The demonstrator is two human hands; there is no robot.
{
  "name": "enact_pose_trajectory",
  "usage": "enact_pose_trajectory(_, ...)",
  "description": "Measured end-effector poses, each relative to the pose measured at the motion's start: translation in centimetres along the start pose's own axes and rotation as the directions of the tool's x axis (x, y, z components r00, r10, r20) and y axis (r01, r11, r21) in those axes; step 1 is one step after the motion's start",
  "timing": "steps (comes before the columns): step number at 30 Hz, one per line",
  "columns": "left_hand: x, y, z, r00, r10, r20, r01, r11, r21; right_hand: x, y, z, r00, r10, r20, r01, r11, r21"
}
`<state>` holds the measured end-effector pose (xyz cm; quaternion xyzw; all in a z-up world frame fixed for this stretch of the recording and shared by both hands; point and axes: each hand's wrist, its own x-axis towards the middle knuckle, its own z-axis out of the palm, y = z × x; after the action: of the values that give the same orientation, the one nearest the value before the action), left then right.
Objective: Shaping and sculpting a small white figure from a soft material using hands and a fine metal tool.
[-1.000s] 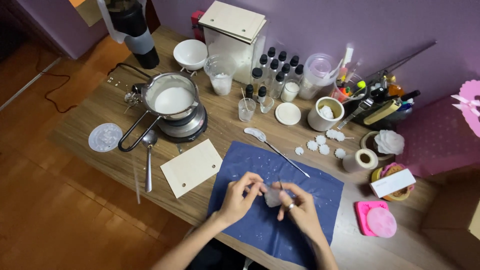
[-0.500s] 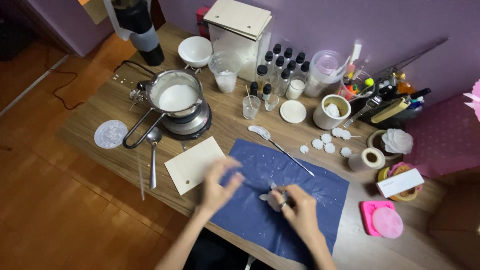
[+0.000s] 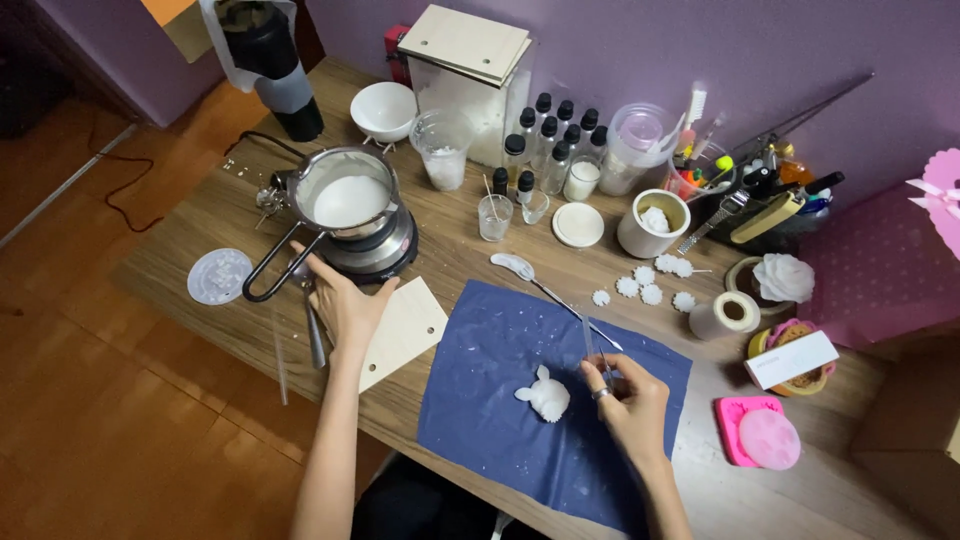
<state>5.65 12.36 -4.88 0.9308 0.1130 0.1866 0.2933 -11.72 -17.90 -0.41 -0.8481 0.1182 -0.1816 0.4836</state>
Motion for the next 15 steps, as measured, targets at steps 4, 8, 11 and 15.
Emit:
enact_pose_trajectory(4, 0.8, -0.7, 1.8, 0.999, 0.009, -0.041, -0.005, 0.996, 0.094, 0.1, 0.1, 0.2, 1.0, -0.027, 0.001, 0.027, 0.999, 0.027)
enact_pose_trajectory(8, 0.3, 0.5, -0.7, 0.997, -0.039, 0.066, 0.039, 0.999, -0.003, 0.0, 0.0, 0.0, 0.998, -0.055, -0.001, 0.055, 0.998, -0.016)
enact_pose_trajectory(11, 0.2, 0.0, -1.4, 0.998, 0.014, 0.062, -0.009, 0.997, -0.08, 0.3, 0.2, 0.0, 0.998, -0.056, 0.004, 0.056, 0.998, -0.041)
enact_pose_trajectory(15, 0.7, -1.1, -0.2, 0.998, 0.048, -0.035, -0.042, 0.986, 0.159, 0.5, 0.7, 0.2, 0.997, -0.066, 0.038, 0.069, 0.994, -0.088)
